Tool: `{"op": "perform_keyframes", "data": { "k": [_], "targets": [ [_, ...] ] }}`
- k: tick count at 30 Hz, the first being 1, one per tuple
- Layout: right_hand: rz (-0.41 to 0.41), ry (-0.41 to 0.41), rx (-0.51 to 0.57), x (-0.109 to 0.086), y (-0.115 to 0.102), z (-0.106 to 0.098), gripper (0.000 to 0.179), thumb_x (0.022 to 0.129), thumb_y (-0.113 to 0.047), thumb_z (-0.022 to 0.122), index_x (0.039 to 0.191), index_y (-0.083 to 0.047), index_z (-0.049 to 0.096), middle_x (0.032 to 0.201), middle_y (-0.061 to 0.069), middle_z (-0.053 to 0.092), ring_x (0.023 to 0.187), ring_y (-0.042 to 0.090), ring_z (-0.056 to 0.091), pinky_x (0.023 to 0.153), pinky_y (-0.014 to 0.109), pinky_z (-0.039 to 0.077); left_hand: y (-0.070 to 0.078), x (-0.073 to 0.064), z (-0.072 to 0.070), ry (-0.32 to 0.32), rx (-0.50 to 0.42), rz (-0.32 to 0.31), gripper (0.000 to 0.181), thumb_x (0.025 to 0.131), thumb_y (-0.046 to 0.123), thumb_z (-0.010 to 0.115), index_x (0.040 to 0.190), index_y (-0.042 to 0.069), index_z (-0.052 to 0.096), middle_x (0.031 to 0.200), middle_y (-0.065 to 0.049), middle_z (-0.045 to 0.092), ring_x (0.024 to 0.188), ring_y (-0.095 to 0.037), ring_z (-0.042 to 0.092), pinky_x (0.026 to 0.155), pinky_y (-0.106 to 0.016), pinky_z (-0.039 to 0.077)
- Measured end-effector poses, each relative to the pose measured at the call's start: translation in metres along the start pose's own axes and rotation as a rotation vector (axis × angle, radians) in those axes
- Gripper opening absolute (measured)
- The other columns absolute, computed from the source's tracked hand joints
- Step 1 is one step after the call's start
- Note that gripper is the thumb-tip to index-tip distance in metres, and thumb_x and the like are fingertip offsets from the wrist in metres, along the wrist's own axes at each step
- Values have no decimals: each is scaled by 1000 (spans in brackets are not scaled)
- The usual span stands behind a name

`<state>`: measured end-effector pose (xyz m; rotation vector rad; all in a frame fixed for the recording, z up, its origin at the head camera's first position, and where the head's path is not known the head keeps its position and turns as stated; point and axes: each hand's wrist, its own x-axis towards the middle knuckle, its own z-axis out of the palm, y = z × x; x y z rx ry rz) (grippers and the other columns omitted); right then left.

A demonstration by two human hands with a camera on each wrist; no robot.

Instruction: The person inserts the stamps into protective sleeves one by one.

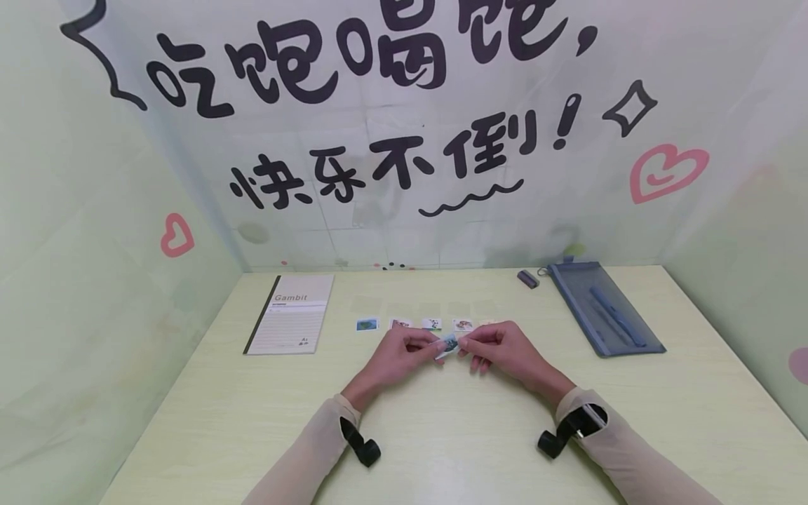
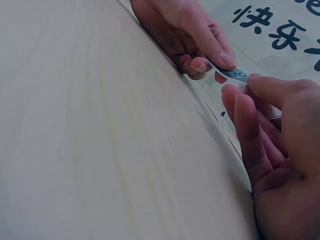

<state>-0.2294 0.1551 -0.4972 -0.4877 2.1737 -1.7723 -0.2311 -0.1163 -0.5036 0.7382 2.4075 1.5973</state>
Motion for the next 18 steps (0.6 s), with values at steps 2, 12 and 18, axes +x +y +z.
{"op": "perform_keyframes", "data": {
  "k": [2,12,18],
  "targets": [
    [3,1,-5,0,-1,0,26,103,-29,77,112,-6,82,102,16,83,69,15,73,64,30,62,0,0,0,-1,2,6,16,105,38,73,106,28,85,90,7,83,79,-10,74,69,-20,49],
    [27,21,-12,2,0,0,27,103,-31,77,110,-6,83,99,15,83,67,14,72,62,30,61,0,0,-1,-9,-23,-5,16,106,37,72,109,26,84,92,6,83,82,-9,73,73,-21,53],
    [26,17,-18,2,0,0,27,103,-31,77,110,-5,82,98,15,83,67,14,72,62,30,61,-1,0,-1,5,-17,-15,19,106,34,73,118,25,83,92,6,84,85,-9,76,76,-23,56]
  ]
}}
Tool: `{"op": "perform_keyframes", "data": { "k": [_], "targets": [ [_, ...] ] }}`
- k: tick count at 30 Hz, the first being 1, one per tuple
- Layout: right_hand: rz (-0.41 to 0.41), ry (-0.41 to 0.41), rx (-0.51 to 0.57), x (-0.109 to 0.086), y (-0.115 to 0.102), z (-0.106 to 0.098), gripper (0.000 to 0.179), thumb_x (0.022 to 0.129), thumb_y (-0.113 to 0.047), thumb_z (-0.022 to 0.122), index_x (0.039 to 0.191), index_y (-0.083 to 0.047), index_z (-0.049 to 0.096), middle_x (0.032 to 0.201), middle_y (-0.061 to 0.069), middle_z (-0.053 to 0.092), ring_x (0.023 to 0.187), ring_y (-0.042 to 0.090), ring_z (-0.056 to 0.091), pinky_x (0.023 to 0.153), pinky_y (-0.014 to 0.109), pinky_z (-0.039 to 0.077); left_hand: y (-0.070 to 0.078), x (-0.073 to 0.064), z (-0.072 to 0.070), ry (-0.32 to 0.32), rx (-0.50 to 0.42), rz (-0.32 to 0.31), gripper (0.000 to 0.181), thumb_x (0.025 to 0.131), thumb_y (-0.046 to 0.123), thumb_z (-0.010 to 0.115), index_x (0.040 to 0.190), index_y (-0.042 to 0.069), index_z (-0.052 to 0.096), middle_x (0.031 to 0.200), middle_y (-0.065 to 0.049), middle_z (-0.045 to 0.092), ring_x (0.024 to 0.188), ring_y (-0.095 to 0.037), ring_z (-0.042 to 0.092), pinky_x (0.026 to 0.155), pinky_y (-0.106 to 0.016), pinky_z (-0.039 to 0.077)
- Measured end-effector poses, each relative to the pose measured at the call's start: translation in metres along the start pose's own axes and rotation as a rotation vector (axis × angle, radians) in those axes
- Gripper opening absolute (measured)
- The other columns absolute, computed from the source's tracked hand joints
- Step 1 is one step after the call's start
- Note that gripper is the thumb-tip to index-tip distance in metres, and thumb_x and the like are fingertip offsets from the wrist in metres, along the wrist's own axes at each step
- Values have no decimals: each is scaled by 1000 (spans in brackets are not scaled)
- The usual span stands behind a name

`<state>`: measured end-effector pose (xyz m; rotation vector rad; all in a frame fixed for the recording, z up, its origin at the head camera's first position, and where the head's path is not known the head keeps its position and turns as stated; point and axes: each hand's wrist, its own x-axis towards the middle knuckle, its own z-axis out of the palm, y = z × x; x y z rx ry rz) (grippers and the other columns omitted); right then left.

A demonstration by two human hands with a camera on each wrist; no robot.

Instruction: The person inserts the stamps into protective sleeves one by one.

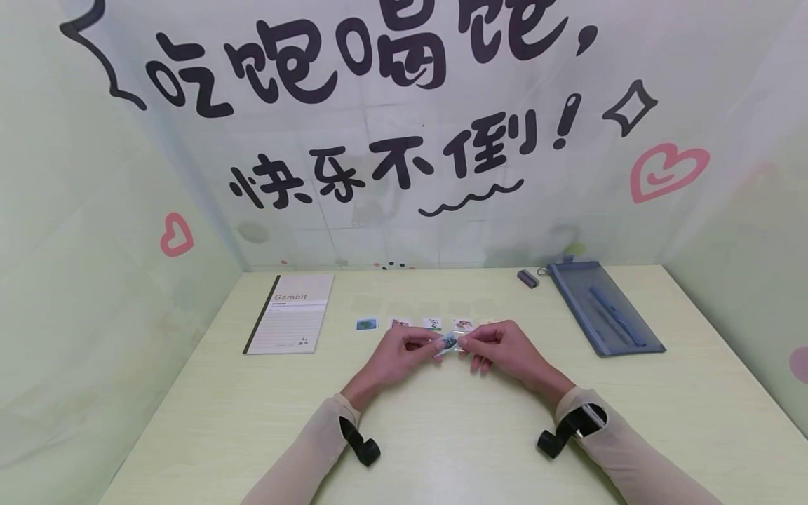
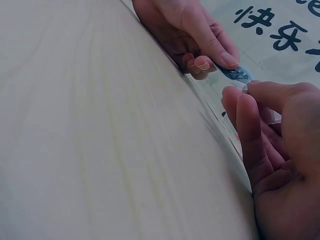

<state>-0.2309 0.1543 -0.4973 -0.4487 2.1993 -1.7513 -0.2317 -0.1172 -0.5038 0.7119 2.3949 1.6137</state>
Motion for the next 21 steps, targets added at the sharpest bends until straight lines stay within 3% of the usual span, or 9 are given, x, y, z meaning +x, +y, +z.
{"op": "perform_keyframes", "data": {
  "k": [9,15,21],
  "targets": [
    [-15,-2,1,0,1,-1,27,104,-30,76,114,-6,82,102,16,82,68,15,72,62,30,62,1,1,1,17,5,-17,18,106,36,73,116,25,83,90,7,83,85,-11,78,77,-24,57],
    [-38,-15,-3,0,2,-1,25,104,-29,76,112,-7,83,102,17,82,68,14,72,62,30,61,1,2,2,25,28,5,14,106,37,73,110,27,82,89,7,82,79,-10,74,73,-22,53],
    [-59,-27,-16,1,2,-1,24,104,-28,76,108,-7,84,99,18,81,68,14,72,61,30,61,3,1,2,31,45,-2,17,106,40,72,109,27,82,96,7,83,83,-10,74,79,-24,55]
  ]
}}
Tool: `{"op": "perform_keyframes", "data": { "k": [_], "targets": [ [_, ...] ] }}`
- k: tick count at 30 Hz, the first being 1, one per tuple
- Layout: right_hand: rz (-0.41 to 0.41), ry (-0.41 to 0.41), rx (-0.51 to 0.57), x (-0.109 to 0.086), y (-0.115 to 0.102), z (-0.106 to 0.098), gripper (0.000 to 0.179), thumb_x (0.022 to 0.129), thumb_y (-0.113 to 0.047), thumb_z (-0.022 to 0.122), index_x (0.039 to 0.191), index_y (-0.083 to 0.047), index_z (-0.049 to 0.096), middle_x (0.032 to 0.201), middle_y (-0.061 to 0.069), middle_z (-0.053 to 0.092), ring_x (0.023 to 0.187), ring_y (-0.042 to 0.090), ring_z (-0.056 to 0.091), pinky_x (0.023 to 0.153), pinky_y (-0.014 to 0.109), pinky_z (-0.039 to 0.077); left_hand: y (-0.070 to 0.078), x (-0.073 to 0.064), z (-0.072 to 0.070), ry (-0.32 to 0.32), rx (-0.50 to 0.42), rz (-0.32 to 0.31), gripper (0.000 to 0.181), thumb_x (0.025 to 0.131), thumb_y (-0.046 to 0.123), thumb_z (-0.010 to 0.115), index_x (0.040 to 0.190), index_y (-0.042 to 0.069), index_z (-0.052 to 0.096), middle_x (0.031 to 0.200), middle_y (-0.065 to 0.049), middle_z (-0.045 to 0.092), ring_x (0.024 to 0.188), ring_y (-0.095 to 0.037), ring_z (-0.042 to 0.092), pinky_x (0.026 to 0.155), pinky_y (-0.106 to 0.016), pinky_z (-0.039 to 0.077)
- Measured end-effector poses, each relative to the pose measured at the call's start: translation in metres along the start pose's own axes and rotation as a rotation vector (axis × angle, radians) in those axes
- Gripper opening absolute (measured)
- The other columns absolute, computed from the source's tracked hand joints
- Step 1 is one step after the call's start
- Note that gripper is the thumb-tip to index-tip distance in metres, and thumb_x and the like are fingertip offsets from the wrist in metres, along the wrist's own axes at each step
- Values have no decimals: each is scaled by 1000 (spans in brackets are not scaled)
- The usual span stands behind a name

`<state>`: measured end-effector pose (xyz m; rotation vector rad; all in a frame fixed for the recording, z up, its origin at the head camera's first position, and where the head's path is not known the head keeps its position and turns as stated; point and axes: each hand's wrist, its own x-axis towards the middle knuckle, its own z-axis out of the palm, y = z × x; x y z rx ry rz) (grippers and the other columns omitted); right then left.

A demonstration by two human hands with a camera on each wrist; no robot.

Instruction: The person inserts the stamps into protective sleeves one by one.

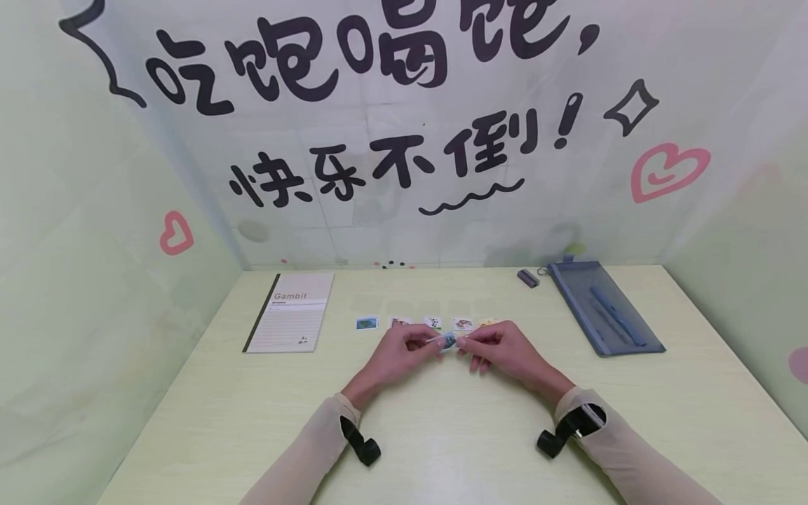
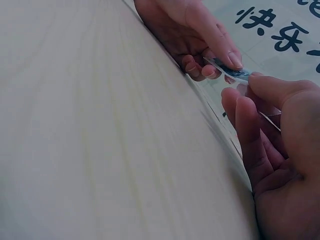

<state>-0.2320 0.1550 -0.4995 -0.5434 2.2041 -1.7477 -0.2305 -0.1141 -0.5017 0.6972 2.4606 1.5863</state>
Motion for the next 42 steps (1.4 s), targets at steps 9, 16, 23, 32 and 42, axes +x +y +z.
{"op": "perform_keyframes", "data": {
  "k": [9,16,23,32,42],
  "targets": [
    [14,10,-20,-1,-1,0,23,104,-30,76,109,-9,84,99,16,81,68,15,72,61,30,61,-1,0,0,-22,-7,-3,14,104,39,75,107,29,84,95,10,83,82,-9,72,74,-23,55],
    [10,6,-15,-1,0,1,22,104,-29,75,109,-8,84,99,16,81,68,14,72,61,29,61,0,0,0,-32,-13,-6,14,104,39,74,106,29,84,95,9,83,82,-8,71,73,-23,54],
    [23,1,-8,0,0,1,23,104,-29,76,108,-7,83,100,17,81,68,14,72,61,29,61,-1,-1,0,-33,-34,-13,15,105,37,74,113,29,83,98,9,83,86,-9,73,78,-23,56],
    [23,-27,-45,1,2,-1,23,104,-32,76,105,-10,85,100,16,79,68,16,71,63,30,61,0,0,-1,-36,2,1,14,105,41,73,109,32,83,93,8,82,82,-10,71,73,-23,53],
    [17,-36,-59,1,0,0,23,104,-30,76,104,-9,85,96,15,79,67,15,71,63,30,61,0,0,0,-16,18,-23,11,103,39,76,106,32,83,88,10,81,79,-9,71,72,-23,53]
  ]
}}
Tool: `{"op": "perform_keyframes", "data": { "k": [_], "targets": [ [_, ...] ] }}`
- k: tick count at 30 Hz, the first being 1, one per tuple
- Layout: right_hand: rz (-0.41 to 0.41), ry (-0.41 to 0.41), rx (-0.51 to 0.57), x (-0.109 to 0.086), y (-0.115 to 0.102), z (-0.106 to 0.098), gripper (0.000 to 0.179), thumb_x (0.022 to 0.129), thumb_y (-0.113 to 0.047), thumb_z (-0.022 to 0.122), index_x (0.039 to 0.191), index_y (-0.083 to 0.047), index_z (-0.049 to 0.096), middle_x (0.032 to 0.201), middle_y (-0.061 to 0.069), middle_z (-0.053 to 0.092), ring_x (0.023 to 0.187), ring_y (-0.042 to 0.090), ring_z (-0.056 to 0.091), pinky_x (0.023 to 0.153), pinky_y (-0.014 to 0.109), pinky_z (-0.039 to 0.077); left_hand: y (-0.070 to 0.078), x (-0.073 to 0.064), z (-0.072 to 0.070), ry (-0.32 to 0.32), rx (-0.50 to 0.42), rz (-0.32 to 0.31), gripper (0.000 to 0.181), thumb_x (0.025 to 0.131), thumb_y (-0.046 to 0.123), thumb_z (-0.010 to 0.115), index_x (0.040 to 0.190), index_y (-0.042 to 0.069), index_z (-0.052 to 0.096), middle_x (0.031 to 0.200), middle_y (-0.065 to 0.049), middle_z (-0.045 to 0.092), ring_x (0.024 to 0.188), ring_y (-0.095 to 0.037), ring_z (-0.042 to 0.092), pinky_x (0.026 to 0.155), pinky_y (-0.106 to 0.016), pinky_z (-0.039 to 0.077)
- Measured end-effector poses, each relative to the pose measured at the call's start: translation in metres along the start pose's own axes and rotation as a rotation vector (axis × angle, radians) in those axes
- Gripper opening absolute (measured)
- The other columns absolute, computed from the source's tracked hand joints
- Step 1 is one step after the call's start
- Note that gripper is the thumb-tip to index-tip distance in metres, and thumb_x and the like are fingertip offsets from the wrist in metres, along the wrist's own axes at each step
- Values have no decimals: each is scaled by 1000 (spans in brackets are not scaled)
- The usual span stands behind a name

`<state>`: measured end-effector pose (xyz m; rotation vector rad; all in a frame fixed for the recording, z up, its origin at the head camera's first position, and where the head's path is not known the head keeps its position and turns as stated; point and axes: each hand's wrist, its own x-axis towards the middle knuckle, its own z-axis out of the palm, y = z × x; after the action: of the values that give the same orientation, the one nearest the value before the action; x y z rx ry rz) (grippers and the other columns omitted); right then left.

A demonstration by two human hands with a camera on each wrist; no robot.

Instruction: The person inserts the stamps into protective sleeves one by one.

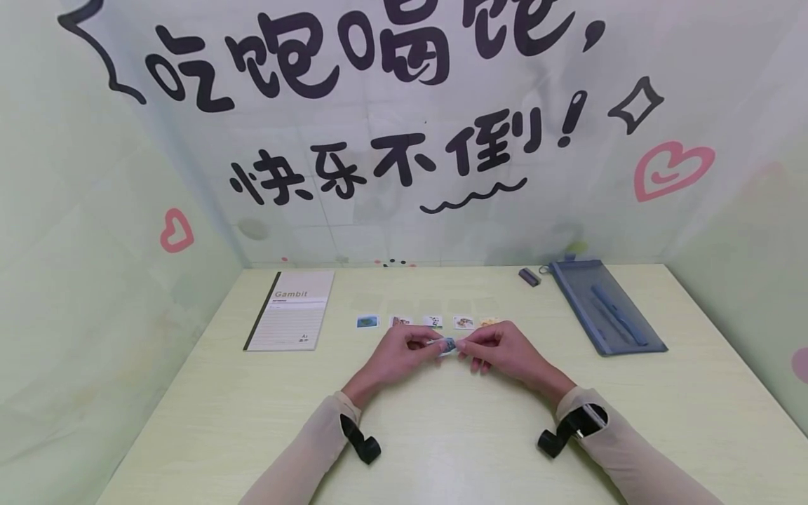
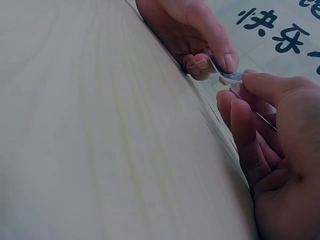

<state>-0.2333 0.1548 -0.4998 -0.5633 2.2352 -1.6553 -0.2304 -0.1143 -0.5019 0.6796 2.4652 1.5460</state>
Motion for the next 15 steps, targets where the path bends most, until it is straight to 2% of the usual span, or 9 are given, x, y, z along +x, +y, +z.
{"op": "perform_keyframes", "data": {
  "k": [15],
  "targets": [
    [17,35,8,-2,-1,5,24,104,-31,76,105,-9,85,97,15,80,67,16,71,61,31,61,-1,-2,-3,1,19,3,10,103,38,76,105,31,83,84,12,79,75,-7,68,71,-23,50]
  ]
}}
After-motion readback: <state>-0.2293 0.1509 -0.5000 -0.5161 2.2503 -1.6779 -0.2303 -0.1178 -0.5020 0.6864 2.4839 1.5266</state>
